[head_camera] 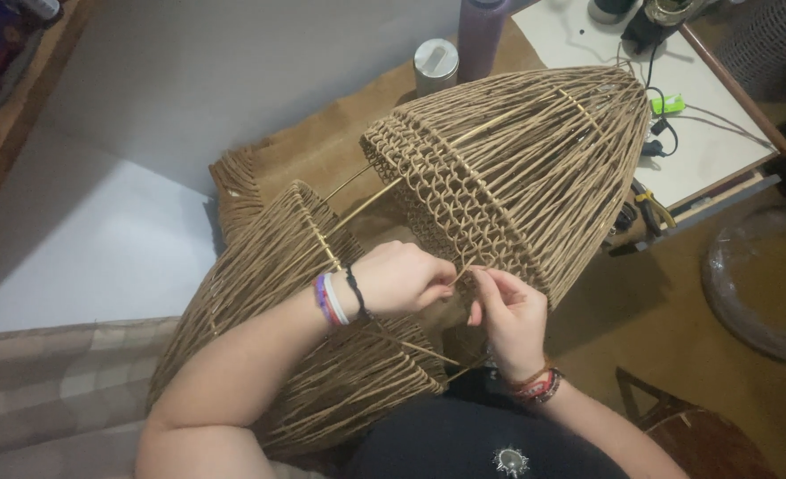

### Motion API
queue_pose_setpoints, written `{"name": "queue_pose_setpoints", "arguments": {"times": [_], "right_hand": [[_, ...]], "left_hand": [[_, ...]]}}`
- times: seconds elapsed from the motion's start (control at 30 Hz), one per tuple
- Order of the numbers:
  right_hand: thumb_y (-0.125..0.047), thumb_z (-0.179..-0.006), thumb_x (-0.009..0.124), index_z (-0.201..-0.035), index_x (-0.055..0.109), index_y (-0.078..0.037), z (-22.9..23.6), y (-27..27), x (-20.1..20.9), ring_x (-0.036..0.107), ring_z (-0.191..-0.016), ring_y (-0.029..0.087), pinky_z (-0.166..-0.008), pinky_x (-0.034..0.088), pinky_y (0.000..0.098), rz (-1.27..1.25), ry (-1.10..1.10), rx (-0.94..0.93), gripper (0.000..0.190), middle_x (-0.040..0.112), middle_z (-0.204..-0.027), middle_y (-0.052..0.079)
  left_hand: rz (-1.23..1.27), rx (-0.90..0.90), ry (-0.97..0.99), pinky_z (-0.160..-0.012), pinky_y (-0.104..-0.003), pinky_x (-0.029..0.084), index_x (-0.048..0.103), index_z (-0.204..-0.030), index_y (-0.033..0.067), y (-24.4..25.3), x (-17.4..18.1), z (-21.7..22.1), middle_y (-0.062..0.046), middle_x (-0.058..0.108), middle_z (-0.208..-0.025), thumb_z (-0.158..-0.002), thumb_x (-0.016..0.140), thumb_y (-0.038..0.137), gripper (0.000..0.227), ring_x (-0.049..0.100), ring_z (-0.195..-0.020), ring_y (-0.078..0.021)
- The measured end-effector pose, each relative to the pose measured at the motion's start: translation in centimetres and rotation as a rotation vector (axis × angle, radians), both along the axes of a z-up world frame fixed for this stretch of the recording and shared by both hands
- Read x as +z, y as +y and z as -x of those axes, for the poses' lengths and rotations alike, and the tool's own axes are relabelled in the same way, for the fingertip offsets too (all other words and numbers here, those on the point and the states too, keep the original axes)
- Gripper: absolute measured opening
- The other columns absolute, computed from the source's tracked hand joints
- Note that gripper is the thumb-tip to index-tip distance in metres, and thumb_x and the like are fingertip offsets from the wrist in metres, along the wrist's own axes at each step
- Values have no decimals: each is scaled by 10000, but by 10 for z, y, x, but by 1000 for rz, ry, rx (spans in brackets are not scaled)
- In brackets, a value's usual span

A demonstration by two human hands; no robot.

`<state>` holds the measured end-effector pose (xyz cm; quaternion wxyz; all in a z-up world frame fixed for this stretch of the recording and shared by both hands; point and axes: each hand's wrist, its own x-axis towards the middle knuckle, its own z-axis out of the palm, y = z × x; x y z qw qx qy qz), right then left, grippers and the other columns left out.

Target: The person is weaving twine or rope around a large oval frame to construct a basket or decorative item.

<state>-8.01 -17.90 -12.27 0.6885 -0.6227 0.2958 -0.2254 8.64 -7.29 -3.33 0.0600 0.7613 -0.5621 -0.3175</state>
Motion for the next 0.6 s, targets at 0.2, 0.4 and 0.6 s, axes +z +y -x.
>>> {"name": "queue_pose_setpoints", "arguments": {"times": [0.2,0.4,0.6], "right_hand": [[-57,-1009,636,-1070,743,56,-6,5,-3,448,-360,80,-399,382,198,-73,-54,-91,167,604,-497,78],[-113,-1021,626,-1039,747,46,-13,4,-4,353,-341,62,-402,299,180,-117,-6,-112,200,424,-368,29],[-140,-1004,664,-1035,757,35,-13,3,-1,346,-352,29,-410,292,165,-133,28,-130,201,423,-376,5]], "left_hand": [[-55,-86,36,-847,-529,598,699,-1010,236,2,1,3,-20,794,-935,-977,555,382,208,756,-950,-369],[-24,-194,63,-846,-551,593,683,-1065,211,3,4,4,-107,785,-951,-994,533,341,211,746,-952,-399],[1,-230,46,-826,-534,601,688,-1067,215,1,0,11,-95,788,-936,-996,551,309,181,753,-938,-379]]}}
